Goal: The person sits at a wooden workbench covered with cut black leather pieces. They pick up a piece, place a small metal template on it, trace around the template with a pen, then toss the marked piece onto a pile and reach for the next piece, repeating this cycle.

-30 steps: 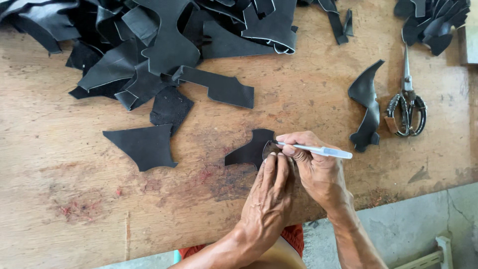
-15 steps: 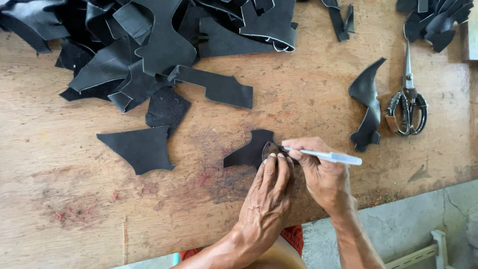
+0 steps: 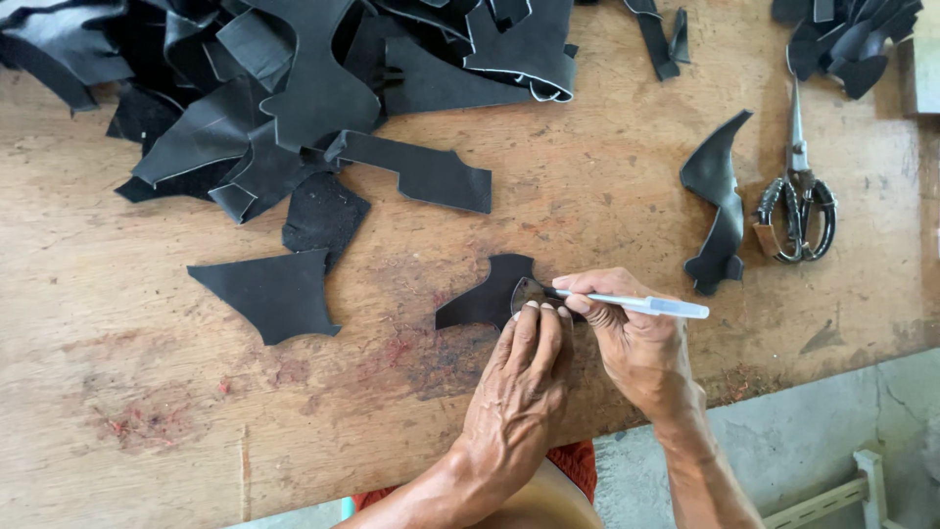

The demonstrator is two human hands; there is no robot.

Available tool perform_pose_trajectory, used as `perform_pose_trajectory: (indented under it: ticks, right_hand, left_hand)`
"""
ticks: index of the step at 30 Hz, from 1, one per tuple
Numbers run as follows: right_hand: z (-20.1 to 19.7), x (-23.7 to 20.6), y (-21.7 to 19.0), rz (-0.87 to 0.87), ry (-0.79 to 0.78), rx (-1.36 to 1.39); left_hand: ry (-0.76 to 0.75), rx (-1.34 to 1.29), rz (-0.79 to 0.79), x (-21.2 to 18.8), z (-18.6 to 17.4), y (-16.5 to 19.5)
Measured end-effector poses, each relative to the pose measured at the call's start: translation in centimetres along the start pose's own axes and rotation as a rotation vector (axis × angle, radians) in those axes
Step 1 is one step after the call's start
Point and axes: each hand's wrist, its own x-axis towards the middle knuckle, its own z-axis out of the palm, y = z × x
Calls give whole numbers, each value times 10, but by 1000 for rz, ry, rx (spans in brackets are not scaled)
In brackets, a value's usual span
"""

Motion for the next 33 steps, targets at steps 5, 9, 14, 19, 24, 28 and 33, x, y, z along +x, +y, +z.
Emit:
perform_pose_trajectory:
  ticks: [5, 9, 14, 19, 24, 28, 33]
  right_hand:
    - [-8, -9, -1, 5, 4, -58]
    - [-21, -12, -6, -10, 10, -90]
    - [-16, -12, -1, -42, 12, -112]
    - [-26, -23, 5, -29, 31, -71]
    - [-32, -34, 9, 65, 84, -102]
    - [-32, -39, 12, 58, 111, -33]
    - [-35, -42, 15, 41, 78, -135]
  left_hand:
    - [52, -93, 18, 1, -1, 1]
    - [-46, -151, 26, 4, -3, 1]
    - [-71, -60, 35, 14, -6, 3]
    - [-53, -75, 67, 20, -13, -1]
    - [-183, -171, 63, 34, -21, -11]
    - [-214, -242, 46, 47, -31, -20]
    - [-347, -333, 0, 64, -44, -26]
